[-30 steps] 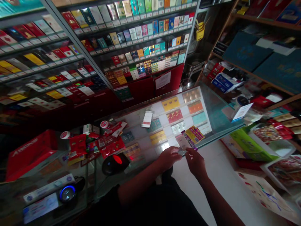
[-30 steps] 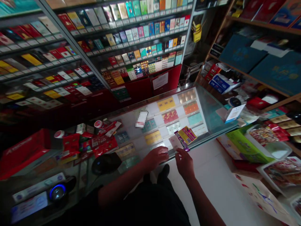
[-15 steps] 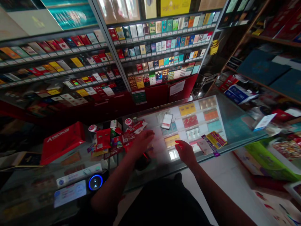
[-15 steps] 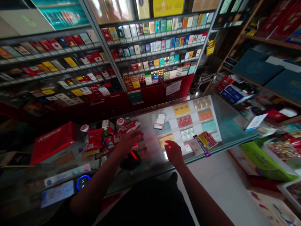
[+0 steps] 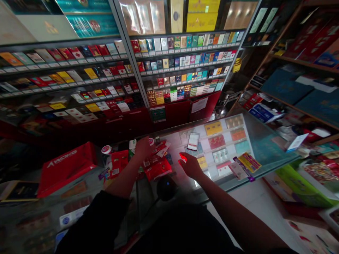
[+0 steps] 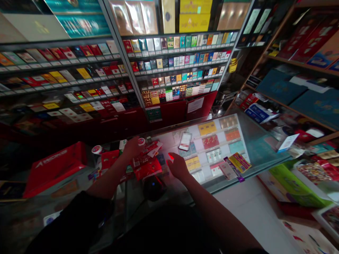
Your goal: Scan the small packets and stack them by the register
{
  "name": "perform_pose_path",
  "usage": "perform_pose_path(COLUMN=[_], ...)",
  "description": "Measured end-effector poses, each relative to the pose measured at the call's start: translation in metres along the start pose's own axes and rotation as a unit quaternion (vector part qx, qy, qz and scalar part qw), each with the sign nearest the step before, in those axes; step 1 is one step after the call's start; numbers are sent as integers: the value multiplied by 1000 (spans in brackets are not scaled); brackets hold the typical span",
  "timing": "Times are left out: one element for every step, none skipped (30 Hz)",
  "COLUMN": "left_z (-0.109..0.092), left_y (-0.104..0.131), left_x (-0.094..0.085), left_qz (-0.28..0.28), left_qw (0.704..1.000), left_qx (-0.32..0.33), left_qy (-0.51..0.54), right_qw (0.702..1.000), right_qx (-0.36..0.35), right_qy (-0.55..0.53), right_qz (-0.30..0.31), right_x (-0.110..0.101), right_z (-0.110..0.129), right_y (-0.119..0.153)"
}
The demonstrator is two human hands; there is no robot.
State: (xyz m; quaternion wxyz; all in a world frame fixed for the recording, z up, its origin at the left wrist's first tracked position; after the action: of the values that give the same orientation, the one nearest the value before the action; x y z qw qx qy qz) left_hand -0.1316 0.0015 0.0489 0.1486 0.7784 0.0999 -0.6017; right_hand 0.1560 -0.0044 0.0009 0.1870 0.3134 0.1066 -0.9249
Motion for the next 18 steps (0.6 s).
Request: perform_pose_path(left_z=[1, 1, 1, 1, 0, 0, 0, 0, 1, 2, 3, 4, 6, 7, 9, 9, 10, 10], left_y=[-5, -10, -13, -16, -19, -21, -22, -24, -26, -27, -29, -30, -31, -33, -33, -34, -34, -33], left_x=[3, 5, 7, 9, 10, 10, 11, 12, 13, 14, 16, 18, 19, 21, 21, 22, 21, 20], left_qz=[-5, -10, -13, -15, -16, -17, -16, -13, -8, -3, 2, 5, 6, 6, 5, 3, 1, -2], left_qw=[1000, 999, 998, 997, 996, 996, 995, 994, 993, 992, 992, 991, 991, 991, 991, 991, 992, 992], left_qx=[2, 3, 5, 4, 4, 2, 1, 0, -1, -1, -1, -2, -1, -2, -2, -2, -2, -3], left_qy=[-22, -41, -57, -71, -82, -92, -101, -110, -117, -124, -129, -132, -134, -134, -133, -131, -129, -127], right_qw=[1000, 1000, 1000, 999, 999, 999, 999, 999, 999, 999, 999, 999, 999, 999, 999, 999, 999, 999], right_qx=[8, 17, 24, 29, 32, 34, 36, 40, 44, 48, 49, 49, 48, 47, 45, 44, 46, 48], right_qy=[-2, -4, -5, -5, -5, -4, -5, -7, -10, -12, -12, -11, -9, -8, -7, -7, -11, -15], right_qz=[4, 9, 11, 13, 14, 12, 10, 7, 4, 1, -3, -7, -11, -14, -18, -20, -19, -17], right_x=[1, 1, 1, 0, -1, -2, -2, -3, -2, -2, -1, 0, 1, 2, 3, 3, 3, 3], right_z=[2, 3, 4, 5, 5, 5, 4, 3, 2, 0, -1, -1, -2, -1, 0, 1, 3, 4], right_y=[0, -1, 0, 0, 0, 0, 0, 1, 1, 1, 1, 1, 1, 1, 1, 1, 1, 1])
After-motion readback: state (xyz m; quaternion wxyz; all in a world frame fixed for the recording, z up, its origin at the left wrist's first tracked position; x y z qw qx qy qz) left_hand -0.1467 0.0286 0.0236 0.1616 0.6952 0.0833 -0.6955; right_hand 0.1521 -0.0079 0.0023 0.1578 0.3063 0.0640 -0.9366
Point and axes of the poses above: each hand's wrist, its own y-axis away from the middle knuckle, its own x-axis out of the palm, z = x × y, the point moved 4 cm from there along -y, towards the middle knuckle, and after that the axes turned 1 degree about z, right-handed, at the moved point
